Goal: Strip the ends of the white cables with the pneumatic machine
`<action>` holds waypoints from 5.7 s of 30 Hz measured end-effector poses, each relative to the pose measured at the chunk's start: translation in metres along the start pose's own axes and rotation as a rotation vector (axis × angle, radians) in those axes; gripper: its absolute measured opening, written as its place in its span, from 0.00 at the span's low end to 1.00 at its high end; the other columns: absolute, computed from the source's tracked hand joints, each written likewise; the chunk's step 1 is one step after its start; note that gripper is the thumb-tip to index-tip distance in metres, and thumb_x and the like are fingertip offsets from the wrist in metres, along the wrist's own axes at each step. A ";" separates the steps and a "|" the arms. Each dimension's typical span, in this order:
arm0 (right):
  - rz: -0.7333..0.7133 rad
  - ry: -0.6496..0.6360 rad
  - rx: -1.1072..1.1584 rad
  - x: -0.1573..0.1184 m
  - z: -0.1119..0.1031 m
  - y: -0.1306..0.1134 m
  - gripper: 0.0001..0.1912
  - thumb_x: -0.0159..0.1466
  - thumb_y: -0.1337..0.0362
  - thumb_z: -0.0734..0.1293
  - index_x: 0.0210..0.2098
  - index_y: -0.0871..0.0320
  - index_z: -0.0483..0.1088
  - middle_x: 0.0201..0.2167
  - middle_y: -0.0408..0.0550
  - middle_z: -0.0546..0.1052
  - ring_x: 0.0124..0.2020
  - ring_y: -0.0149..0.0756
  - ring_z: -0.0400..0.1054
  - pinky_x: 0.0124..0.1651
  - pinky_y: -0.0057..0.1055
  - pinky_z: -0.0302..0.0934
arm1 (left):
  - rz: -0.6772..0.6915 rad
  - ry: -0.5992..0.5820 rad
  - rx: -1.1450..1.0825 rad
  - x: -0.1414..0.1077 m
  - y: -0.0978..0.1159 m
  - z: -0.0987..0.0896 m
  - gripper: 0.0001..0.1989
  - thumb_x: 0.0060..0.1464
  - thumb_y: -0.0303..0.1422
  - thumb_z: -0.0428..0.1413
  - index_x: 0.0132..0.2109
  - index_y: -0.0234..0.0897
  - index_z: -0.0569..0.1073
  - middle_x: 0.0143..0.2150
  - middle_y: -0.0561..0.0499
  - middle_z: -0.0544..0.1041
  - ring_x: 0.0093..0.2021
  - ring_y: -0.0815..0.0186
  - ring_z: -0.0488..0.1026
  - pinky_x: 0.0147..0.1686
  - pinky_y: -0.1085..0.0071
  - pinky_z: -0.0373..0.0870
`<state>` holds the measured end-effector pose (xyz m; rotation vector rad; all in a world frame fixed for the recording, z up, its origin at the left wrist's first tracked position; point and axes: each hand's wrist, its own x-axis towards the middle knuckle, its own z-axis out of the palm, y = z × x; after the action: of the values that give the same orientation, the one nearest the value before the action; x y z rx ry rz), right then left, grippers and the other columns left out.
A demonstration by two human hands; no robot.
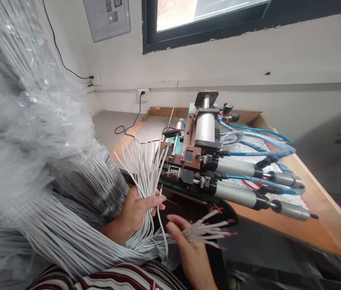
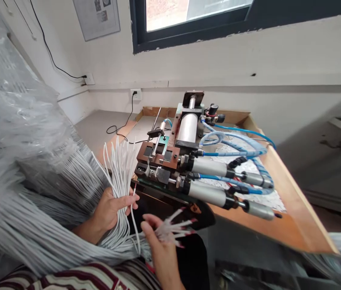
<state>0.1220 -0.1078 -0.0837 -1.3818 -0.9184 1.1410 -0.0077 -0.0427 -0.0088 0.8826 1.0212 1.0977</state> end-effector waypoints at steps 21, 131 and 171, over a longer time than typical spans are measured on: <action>-0.007 -0.334 0.335 -0.040 -0.016 -0.024 0.17 0.58 0.58 0.63 0.17 0.58 0.58 0.14 0.36 0.53 0.17 0.25 0.44 0.19 0.25 0.43 | -0.280 -0.565 0.383 -0.039 -0.014 -0.007 0.08 0.39 0.31 0.60 0.21 0.31 0.71 0.14 0.56 0.67 0.15 0.74 0.60 0.17 0.75 0.55; -0.439 -0.050 -0.488 0.045 0.019 0.004 0.20 0.59 0.53 0.58 0.40 0.60 0.72 0.41 0.58 0.74 0.44 0.47 0.66 0.47 0.42 0.58 | -0.128 0.252 -0.373 0.030 -0.013 -0.011 0.11 0.32 0.28 0.62 0.29 0.31 0.73 0.20 0.54 0.72 0.20 0.69 0.69 0.21 0.71 0.67; 0.192 0.017 0.723 0.064 0.039 -0.048 0.13 0.43 0.59 0.73 0.24 0.61 0.75 0.16 0.39 0.65 0.16 0.21 0.51 0.18 0.19 0.45 | -0.054 0.233 -0.216 0.025 0.007 0.005 0.11 0.34 0.29 0.64 0.30 0.30 0.74 0.22 0.52 0.75 0.22 0.69 0.72 0.20 0.76 0.68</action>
<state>0.1030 -0.0303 -0.0441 -0.8846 -0.2963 1.4187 -0.0010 -0.0174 -0.0062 0.5601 1.0863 1.2591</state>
